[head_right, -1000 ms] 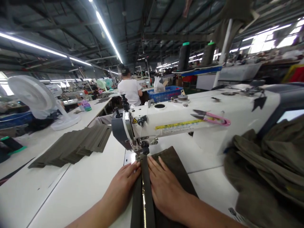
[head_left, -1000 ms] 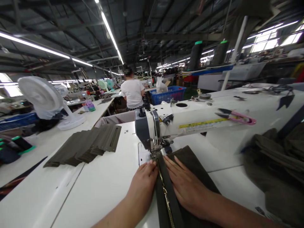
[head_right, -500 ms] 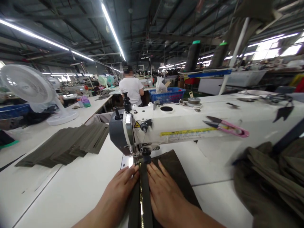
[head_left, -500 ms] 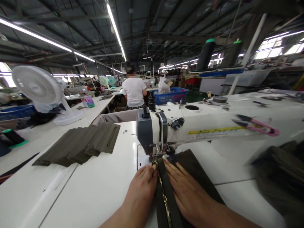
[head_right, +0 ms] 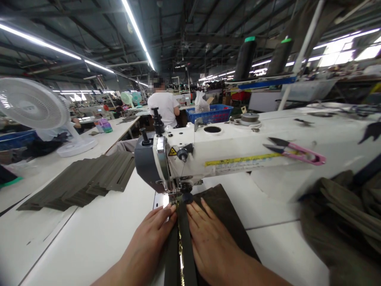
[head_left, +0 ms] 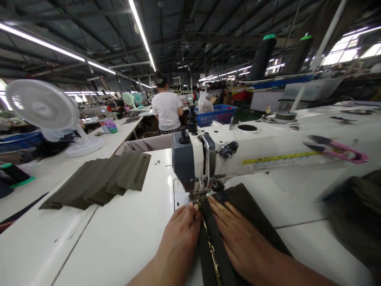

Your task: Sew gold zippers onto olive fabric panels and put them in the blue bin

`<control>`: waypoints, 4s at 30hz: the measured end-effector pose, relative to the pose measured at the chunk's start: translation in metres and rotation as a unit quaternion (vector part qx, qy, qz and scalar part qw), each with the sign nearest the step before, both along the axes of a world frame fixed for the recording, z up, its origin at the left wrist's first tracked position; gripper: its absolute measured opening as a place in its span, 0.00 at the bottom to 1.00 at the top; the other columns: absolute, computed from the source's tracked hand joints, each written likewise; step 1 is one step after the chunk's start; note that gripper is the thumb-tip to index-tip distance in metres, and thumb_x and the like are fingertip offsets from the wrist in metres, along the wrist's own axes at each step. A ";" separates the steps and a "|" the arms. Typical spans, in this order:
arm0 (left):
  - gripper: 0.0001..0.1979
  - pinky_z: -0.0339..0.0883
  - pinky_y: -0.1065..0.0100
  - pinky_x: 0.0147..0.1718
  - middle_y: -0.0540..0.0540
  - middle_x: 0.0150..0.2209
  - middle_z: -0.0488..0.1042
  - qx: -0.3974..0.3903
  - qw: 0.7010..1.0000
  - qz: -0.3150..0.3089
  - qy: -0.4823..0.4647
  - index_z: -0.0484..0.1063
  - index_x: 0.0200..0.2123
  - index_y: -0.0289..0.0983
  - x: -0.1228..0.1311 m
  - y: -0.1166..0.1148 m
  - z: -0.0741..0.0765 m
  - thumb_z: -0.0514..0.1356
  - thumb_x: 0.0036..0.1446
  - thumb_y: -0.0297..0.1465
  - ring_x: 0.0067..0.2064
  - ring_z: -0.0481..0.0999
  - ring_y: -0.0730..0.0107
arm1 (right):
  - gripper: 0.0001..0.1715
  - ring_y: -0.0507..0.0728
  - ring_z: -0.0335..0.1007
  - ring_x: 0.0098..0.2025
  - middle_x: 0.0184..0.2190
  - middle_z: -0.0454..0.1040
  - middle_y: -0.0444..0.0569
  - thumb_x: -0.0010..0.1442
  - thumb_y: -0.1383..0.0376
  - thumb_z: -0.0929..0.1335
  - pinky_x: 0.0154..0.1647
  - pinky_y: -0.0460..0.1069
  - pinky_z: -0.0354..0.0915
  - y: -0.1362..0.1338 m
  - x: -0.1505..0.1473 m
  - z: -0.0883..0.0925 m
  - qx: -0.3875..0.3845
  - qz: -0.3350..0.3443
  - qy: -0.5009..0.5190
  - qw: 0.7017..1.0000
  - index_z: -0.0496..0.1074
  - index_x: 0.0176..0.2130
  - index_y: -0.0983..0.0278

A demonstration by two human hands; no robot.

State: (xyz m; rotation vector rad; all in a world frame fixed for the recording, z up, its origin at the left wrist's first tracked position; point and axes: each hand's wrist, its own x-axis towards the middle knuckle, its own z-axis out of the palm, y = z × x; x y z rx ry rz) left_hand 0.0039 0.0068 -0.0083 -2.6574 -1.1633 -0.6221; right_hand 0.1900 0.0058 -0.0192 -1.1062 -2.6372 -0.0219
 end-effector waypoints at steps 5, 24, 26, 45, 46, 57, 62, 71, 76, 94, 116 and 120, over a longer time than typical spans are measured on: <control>0.13 0.71 0.58 0.42 0.37 0.44 0.71 0.014 1.000 0.002 0.012 0.68 0.44 0.31 0.000 0.002 0.004 0.49 0.59 0.21 0.44 0.72 0.60 | 0.31 0.58 0.42 0.63 0.60 0.52 0.54 0.60 0.70 0.58 0.61 0.59 0.48 -0.001 -0.001 0.000 -0.004 -0.004 0.034 0.999 0.49 0.61 0.68; 0.09 0.71 0.62 0.38 0.43 0.37 0.71 -0.030 0.998 0.047 0.007 0.70 0.40 0.35 -0.001 0.010 0.008 0.55 0.54 0.22 0.37 0.72 0.63 | 0.27 0.61 0.53 0.59 0.56 0.60 0.60 0.59 0.70 0.58 0.57 0.61 0.54 0.016 -0.005 0.012 -0.004 0.009 0.023 1.000 0.59 0.57 0.69; 0.10 0.69 0.61 0.43 0.42 0.39 0.72 -0.030 0.999 0.018 -0.007 0.69 0.39 0.35 -0.002 0.004 0.011 0.55 0.54 0.22 0.40 0.72 0.63 | 0.28 0.62 0.54 0.58 0.56 0.60 0.60 0.58 0.69 0.59 0.56 0.61 0.55 0.010 -0.002 0.013 0.013 0.028 0.038 0.999 0.58 0.58 0.68; 0.14 0.68 0.57 0.47 0.40 0.45 0.72 -0.091 0.991 -0.013 -0.097 0.72 0.41 0.34 -0.008 -0.022 0.008 0.52 0.52 0.22 0.49 0.70 0.59 | 0.08 0.59 0.59 0.38 0.36 0.65 0.54 0.54 0.69 0.62 0.38 0.54 0.59 -0.025 -0.014 0.026 -0.071 -0.043 0.077 0.994 0.67 0.35 0.67; 0.14 0.68 0.56 0.47 0.40 0.46 0.72 -0.085 0.992 -0.012 -0.090 0.72 0.42 0.33 -0.008 -0.022 0.006 0.52 0.52 0.22 0.49 0.70 0.58 | 0.07 0.59 0.59 0.37 0.36 0.65 0.54 0.53 0.69 0.62 0.38 0.54 0.60 -0.022 -0.015 0.024 -0.073 -0.031 0.085 0.993 0.66 0.35 0.67; 0.10 0.64 0.59 0.50 0.40 0.44 0.73 -0.046 0.999 -0.019 -0.016 0.69 0.42 0.32 -0.004 -0.028 0.005 0.55 0.55 0.24 0.47 0.72 0.63 | 0.10 0.57 0.68 0.35 0.35 0.71 0.55 0.59 0.68 0.60 0.35 0.51 0.67 -0.041 0.008 0.010 0.115 0.052 0.161 0.979 0.69 0.34 0.66; 0.11 0.66 0.60 0.48 0.41 0.45 0.73 -0.049 0.998 -0.013 -0.031 0.70 0.42 0.32 -0.004 -0.029 0.004 0.57 0.55 0.26 0.47 0.72 0.62 | 0.12 0.58 0.69 0.44 0.39 0.75 0.54 0.59 0.69 0.62 0.43 0.49 0.68 -0.055 0.009 0.005 0.213 0.143 0.118 0.959 0.72 0.40 0.68; 0.11 0.70 0.59 0.43 0.43 0.43 0.74 -0.052 0.997 0.014 -0.052 0.72 0.40 0.34 -0.003 -0.028 0.005 0.59 0.51 0.24 0.43 0.74 0.61 | 0.16 0.59 0.70 0.42 0.40 0.74 0.58 0.61 0.71 0.58 0.40 0.52 0.70 -0.056 -0.004 -0.001 0.205 0.111 0.142 0.962 0.71 0.42 0.72; 0.12 0.69 0.59 0.44 0.41 0.45 0.74 -0.035 0.999 0.001 -0.039 0.71 0.41 0.34 -0.004 -0.029 0.004 0.57 0.52 0.24 0.46 0.73 0.59 | 0.16 0.57 0.69 0.32 0.29 0.74 0.56 0.59 0.76 0.57 0.33 0.52 0.69 -0.056 -0.010 0.007 0.196 0.147 0.165 0.955 0.72 0.31 0.71; 0.11 0.70 0.59 0.43 0.39 0.43 0.73 -0.022 1.000 -0.003 -0.010 0.71 0.40 0.33 -0.002 -0.009 0.007 0.57 0.51 0.24 0.43 0.73 0.59 | 0.19 0.55 0.68 0.30 0.28 0.73 0.54 0.61 0.74 0.55 0.35 0.48 0.68 -0.035 -0.015 0.002 0.135 0.141 0.233 0.953 0.71 0.28 0.70; 0.10 0.67 0.66 0.33 0.44 0.33 0.68 -0.085 0.994 0.051 -0.041 0.70 0.34 0.35 -0.004 0.020 0.000 0.50 0.55 0.22 0.34 0.69 0.65 | 0.14 0.56 0.66 0.40 0.35 0.72 0.52 0.60 0.73 0.58 0.41 0.51 0.64 -0.005 -0.010 0.011 0.116 0.067 0.214 0.968 0.70 0.38 0.66; 0.10 0.67 0.65 0.34 0.43 0.33 0.68 -0.085 0.994 0.063 -0.029 0.70 0.32 0.35 -0.003 0.015 0.004 0.52 0.50 0.20 0.34 0.69 0.65 | 0.11 0.60 0.65 0.41 0.37 0.71 0.56 0.56 0.73 0.61 0.38 0.53 0.62 0.016 -0.013 0.016 0.071 -0.057 0.155 0.984 0.71 0.35 0.67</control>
